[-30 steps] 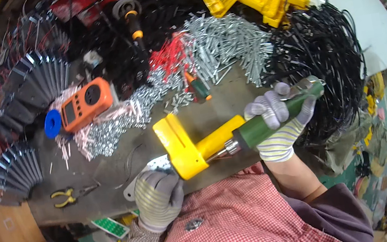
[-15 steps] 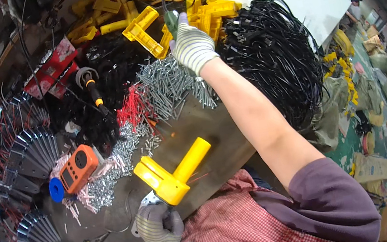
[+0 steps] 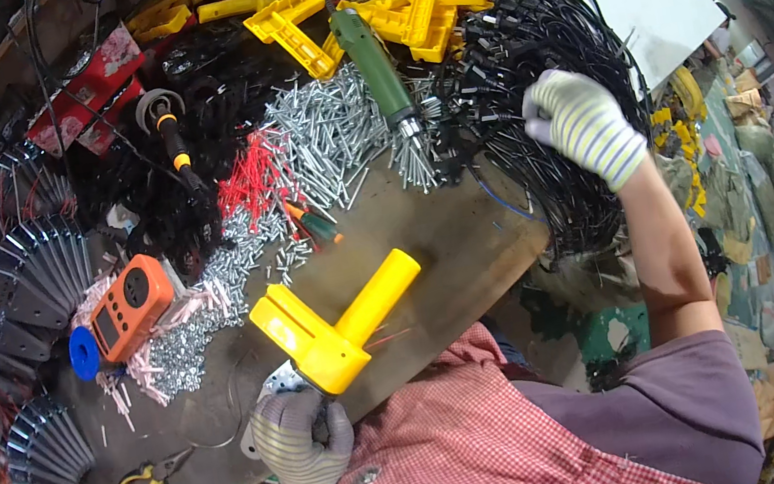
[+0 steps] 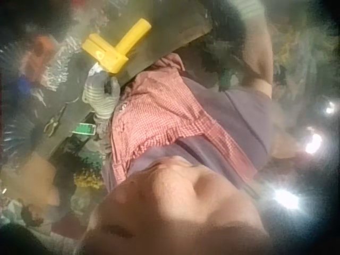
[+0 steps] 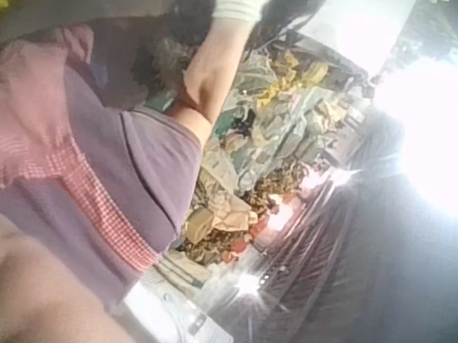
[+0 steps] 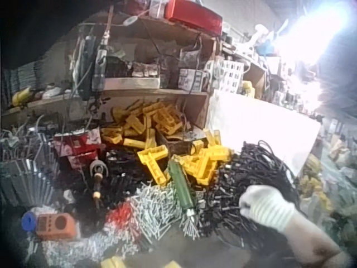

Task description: The person solders wires to a circuit board with a soldering iron, then assembles the circuit board and a metal bracket into a yellow plastic electronic housing using a screwdriver to secure them with screws. Pliers are used to manipulate the wires and other small parts during the assembly process.

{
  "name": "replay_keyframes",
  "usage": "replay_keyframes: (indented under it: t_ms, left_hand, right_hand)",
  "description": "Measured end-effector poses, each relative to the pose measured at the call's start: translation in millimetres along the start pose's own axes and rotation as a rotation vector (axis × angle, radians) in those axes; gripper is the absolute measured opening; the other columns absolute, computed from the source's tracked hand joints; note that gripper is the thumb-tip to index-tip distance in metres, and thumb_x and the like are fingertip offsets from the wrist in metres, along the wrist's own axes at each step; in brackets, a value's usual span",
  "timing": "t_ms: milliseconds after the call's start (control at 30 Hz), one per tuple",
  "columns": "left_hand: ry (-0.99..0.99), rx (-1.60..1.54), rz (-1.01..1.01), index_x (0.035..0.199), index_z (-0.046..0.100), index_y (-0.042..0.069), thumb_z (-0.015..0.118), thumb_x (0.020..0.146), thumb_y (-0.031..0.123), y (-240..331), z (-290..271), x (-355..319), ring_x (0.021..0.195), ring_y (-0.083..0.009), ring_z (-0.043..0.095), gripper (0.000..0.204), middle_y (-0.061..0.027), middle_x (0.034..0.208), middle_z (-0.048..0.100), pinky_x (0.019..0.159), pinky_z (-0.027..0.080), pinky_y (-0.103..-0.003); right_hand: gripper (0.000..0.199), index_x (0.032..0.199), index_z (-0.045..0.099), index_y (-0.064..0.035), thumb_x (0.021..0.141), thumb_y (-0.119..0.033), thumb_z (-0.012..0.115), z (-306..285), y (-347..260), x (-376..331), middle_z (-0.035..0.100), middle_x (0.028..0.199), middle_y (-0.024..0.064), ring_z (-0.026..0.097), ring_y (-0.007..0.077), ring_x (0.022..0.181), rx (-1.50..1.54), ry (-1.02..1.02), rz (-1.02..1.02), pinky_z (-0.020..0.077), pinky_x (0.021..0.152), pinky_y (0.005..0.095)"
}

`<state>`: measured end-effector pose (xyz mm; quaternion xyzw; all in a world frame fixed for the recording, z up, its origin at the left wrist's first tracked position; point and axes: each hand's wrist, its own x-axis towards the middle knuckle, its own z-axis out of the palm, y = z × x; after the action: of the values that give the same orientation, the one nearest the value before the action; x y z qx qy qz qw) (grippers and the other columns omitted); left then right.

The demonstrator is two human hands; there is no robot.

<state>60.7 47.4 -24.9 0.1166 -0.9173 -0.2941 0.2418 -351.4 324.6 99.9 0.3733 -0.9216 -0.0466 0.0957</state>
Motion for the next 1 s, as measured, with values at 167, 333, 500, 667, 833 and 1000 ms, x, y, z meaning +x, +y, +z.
replay_keyframes:
  t_ms: [167, 333, 500, 667, 833, 1000]
  left_hand:
    - [0.008, 0.020, 0.020, 0.104, 0.067, 0.011, 0.082, 0.075, 0.010, 2, -1, 0, 0.085, -0.0343, 0.061, 0.033, -0.0094, 0.095, 0.062, 0.080, 0.049, -0.050]
    - [-0.007, 0.112, 0.098, 0.117, 0.069, 0.011, 0.082, 0.074, 0.012, 7, -17, 6, 0.094, -0.0336, 0.062, 0.045, -0.0102, 0.101, 0.064, 0.084, 0.050, -0.049]
    - [0.040, 0.136, -0.178, 0.130, 0.067, 0.006, 0.084, 0.072, 0.012, 7, -45, 9, 0.112, -0.0389, 0.060, 0.061, -0.0185, 0.121, 0.061, 0.100, 0.051, -0.048]
    - [-0.331, 0.203, -0.317, 0.137, 0.065, 0.005, 0.091, 0.067, 0.031, 7, -61, 32, 0.114, -0.0445, 0.060, 0.079, -0.0234, 0.118, 0.063, 0.098, 0.051, -0.054]
    - [-0.263, 0.095, -0.234, 0.131, 0.069, 0.007, 0.089, 0.068, 0.027, -6, -64, 30, 0.106, -0.0416, 0.064, 0.069, -0.0201, 0.106, 0.067, 0.096, 0.051, -0.050]
    - [-0.221, 0.378, 0.237, 0.111, 0.078, 0.014, 0.083, 0.069, 0.021, 5, -72, 23, 0.080, -0.0263, 0.063, 0.043, -0.0030, 0.090, 0.064, 0.068, 0.052, -0.044]
  right_hand:
    - [0.010, 0.097, 0.071, -0.0145, 0.088, -0.018, 0.069, 39, 4, -16, 0.069, 0.098, 0.0078, 0.070, 0.0309, 0.093, -0.421, 0.267, -0.109, 0.0579, 0.078, 0.0446]
    - [0.020, 0.094, 0.067, -0.0107, 0.076, -0.003, 0.071, 9, 28, -25, 0.068, 0.086, 0.0056, 0.068, 0.0250, 0.078, -0.055, 0.515, -0.192, 0.0564, 0.070, 0.0375]
    - [0.025, 0.106, 0.068, -0.0066, 0.085, 0.004, 0.076, -39, 54, -25, 0.065, 0.089, -0.0023, 0.056, 0.0047, 0.075, 0.419, 0.604, -0.014, 0.0492, 0.069, 0.0229]
    - [0.027, 0.120, 0.069, -0.0035, 0.096, -0.012, 0.075, -88, 17, 38, 0.072, 0.096, 0.0012, 0.065, 0.0069, 0.083, 0.770, 0.807, -0.138, 0.0524, 0.074, 0.0230]
    - [0.036, 0.128, 0.068, -0.0068, 0.101, -0.031, 0.068, -74, -106, 138, 0.069, 0.093, -0.0009, 0.060, 0.0047, 0.075, 1.195, 0.314, -0.259, 0.0452, 0.061, 0.0199]
    - [0.028, 0.113, 0.070, -0.0059, 0.089, -0.017, 0.079, 45, -164, 205, 0.073, 0.088, 0.0096, 0.073, 0.0227, 0.085, 0.697, 0.331, -0.197, 0.0580, 0.080, 0.0385]
